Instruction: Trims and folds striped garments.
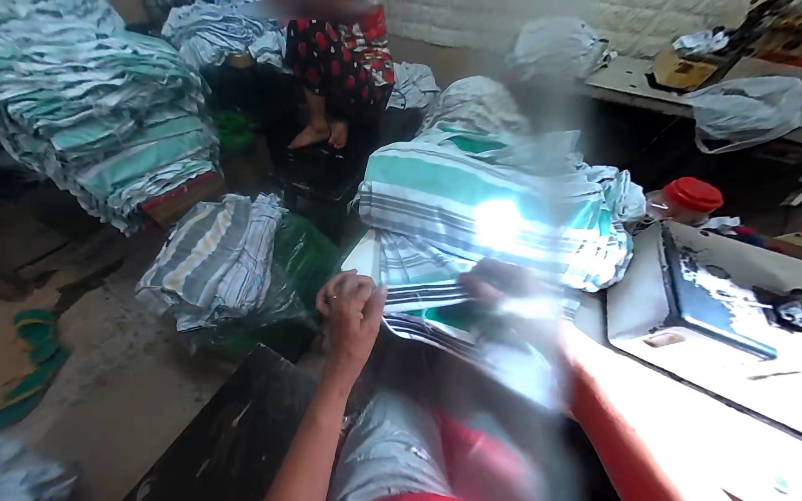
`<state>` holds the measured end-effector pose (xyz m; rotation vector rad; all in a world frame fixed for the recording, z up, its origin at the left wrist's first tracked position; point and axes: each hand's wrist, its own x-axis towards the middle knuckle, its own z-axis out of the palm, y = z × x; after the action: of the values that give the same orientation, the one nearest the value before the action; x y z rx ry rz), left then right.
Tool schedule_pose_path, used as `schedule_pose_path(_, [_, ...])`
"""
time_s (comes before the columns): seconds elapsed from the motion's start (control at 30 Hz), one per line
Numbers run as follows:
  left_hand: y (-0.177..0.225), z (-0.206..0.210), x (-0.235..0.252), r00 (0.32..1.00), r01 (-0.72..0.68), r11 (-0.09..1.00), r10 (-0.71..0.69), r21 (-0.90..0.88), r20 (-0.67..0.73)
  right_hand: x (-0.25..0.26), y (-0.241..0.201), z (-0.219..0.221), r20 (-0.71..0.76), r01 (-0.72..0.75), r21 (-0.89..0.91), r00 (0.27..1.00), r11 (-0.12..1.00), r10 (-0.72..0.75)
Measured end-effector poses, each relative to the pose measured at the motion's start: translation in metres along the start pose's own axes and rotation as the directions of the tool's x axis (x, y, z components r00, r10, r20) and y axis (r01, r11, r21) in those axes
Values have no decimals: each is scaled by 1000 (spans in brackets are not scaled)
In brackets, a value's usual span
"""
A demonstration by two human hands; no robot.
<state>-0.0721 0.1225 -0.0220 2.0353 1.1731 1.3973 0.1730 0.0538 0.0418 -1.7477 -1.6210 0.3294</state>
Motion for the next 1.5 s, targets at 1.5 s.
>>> schedule_pose_path(1.5, [13,8,5,992,-65,998,62,23,110,22,-25,28,439,58,-16,898,998,-46])
